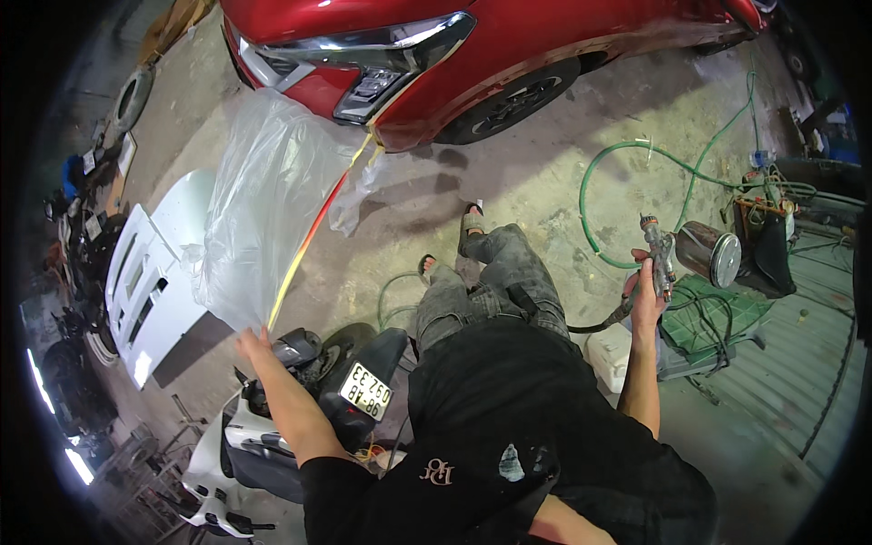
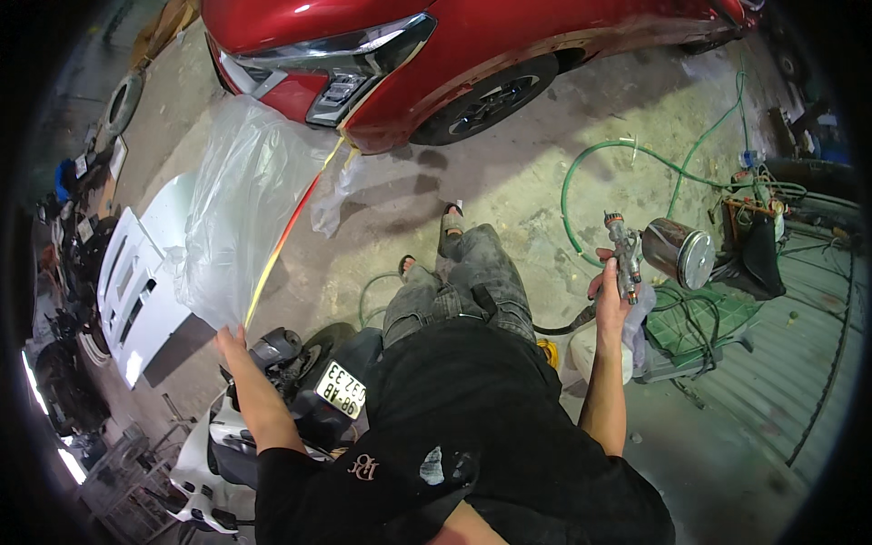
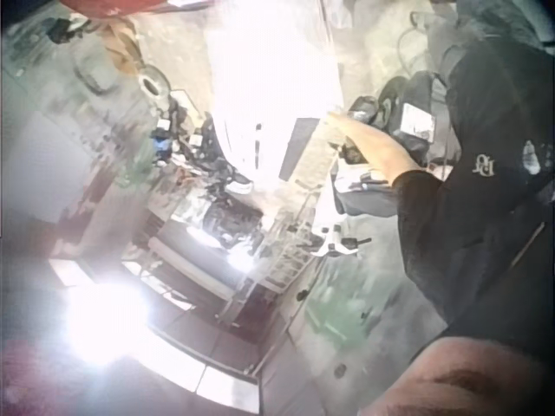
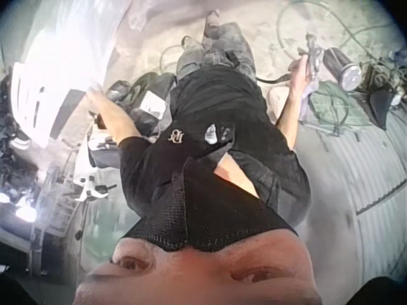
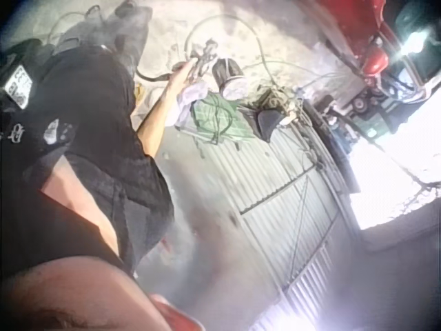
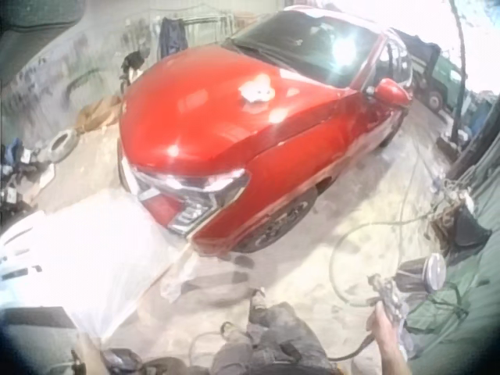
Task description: The person uses a spray gun to apply red paint to the front bumper of a red car, which is partially covered with plastic sheeting and masking tape. After spraying, the person removes the plastic sheeting and masking tape from the bumper area.
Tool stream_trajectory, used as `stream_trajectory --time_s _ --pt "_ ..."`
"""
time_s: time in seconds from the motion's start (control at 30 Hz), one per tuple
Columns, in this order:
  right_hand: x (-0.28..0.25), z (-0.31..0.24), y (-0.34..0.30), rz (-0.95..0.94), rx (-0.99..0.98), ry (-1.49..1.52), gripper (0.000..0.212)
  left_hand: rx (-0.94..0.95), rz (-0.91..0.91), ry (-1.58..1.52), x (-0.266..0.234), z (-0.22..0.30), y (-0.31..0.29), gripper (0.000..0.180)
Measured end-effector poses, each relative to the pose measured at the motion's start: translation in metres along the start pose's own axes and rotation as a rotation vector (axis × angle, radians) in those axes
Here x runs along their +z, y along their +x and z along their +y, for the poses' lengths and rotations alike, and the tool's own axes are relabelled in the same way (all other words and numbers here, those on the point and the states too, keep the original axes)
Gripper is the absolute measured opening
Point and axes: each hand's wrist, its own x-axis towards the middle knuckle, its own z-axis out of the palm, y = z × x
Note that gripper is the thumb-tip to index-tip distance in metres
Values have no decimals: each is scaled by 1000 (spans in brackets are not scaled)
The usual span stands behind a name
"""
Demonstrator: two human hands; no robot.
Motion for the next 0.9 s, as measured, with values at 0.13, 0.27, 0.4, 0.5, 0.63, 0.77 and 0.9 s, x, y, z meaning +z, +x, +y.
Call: stream_trajectory --time_s 0.13,0.27,0.4,0.5,0.63,0.77,0.9 --pt "-2 -14 -3 -43 -5 -29 31 366 -112 673 -16 3 4 75" --pt "-15 -13 9 -68 2 -83 33 337 39 731 -57 91 -8 73" --pt "-20 -7 22 -70 25 -82 34 944 320 871 -57 128 -30 51" --pt "-25 -3 31 -81 36 -61 34 1074 -164 460 32 96 -129 32" --pt "-32 -3 38 -83 42 -67 34 1176 -844 181 186 76 -388 15" --pt "-36 5 45 -82 31 -91 31 1065 -916 -104 324 65 -528 13" --pt "-57 21 44 -35 60 -94 29 1202 -722 47 391 67 -588 17"
